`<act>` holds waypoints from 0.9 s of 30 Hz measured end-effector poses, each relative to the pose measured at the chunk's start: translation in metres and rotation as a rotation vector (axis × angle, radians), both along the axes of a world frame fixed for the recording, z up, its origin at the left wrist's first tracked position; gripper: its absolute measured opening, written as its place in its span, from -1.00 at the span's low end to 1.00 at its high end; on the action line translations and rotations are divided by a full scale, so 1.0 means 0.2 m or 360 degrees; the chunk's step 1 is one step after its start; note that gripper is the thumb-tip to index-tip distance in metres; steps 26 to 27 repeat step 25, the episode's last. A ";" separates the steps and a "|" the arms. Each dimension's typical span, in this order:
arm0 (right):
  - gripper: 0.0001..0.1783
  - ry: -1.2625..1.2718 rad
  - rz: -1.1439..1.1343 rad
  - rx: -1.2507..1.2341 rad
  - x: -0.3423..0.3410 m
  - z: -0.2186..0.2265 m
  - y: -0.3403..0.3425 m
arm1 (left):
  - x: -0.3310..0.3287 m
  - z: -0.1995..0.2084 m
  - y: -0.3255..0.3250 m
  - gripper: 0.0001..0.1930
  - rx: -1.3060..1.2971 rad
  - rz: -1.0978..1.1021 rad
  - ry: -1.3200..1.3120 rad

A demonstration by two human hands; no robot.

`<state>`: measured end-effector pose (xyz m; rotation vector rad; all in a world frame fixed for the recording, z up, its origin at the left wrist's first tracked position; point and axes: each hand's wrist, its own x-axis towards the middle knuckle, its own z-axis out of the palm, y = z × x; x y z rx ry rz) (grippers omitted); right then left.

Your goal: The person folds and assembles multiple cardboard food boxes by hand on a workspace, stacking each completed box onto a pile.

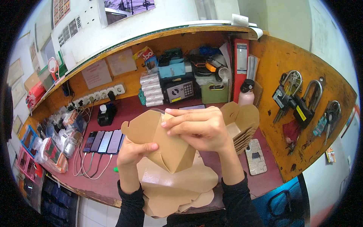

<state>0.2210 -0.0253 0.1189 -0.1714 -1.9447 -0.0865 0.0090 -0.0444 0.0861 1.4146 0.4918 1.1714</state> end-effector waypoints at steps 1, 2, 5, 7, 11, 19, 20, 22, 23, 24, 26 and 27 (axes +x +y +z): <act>-0.82 0.0010 0.0053 -0.0046 0.00 0.00 0.00 | 0.00 0.01 -0.01 -0.52 -0.0007 -0.0002 0.0018; -0.81 0.0020 0.0101 -0.0073 0.01 0.00 0.00 | 0.00 0.01 -0.02 -0.52 -0.0014 -0.0005 0.0035; -0.78 0.0041 0.0157 -0.0151 0.02 0.00 0.01 | 0.00 0.02 -0.03 -0.53 0.0019 0.0022 0.0034; -0.74 0.0051 0.0103 -0.0194 -0.01 -0.01 0.00 | 0.00 0.01 -0.03 -0.54 0.0057 0.0095 0.0025; -0.70 -0.0019 0.0167 -0.0364 -0.04 0.00 -0.02 | -0.03 0.02 -0.05 -0.55 0.0029 0.0156 -0.0021; -0.78 0.0407 0.0858 -0.1259 -0.11 -0.03 -0.05 | 0.00 0.02 -0.09 -0.53 0.0055 0.0206 -0.0133; -0.82 0.0352 0.0859 -0.1097 -0.11 -0.05 -0.03 | -0.01 0.03 -0.09 -0.53 0.0041 0.0153 -0.0179; -0.86 0.0219 0.0705 -0.0906 -0.07 -0.03 -0.04 | -0.01 0.03 -0.09 -0.52 0.0009 0.0057 -0.0234; -0.87 0.0153 0.0624 -0.0812 -0.06 -0.03 -0.04 | -0.01 0.02 -0.08 -0.52 -0.0009 0.0013 -0.0243; -0.86 0.0181 0.0573 -0.0693 -0.05 -0.03 -0.04 | 0.00 0.02 -0.07 -0.51 -0.0028 -0.0036 -0.0252; -0.86 0.0106 0.0434 -0.0600 -0.05 -0.01 -0.04 | 0.00 0.01 -0.06 -0.51 -0.0028 0.0006 -0.0268; -0.86 0.0106 0.0434 -0.0600 -0.05 -0.01 -0.04 | 0.00 0.01 -0.06 -0.51 -0.0028 0.0006 -0.0268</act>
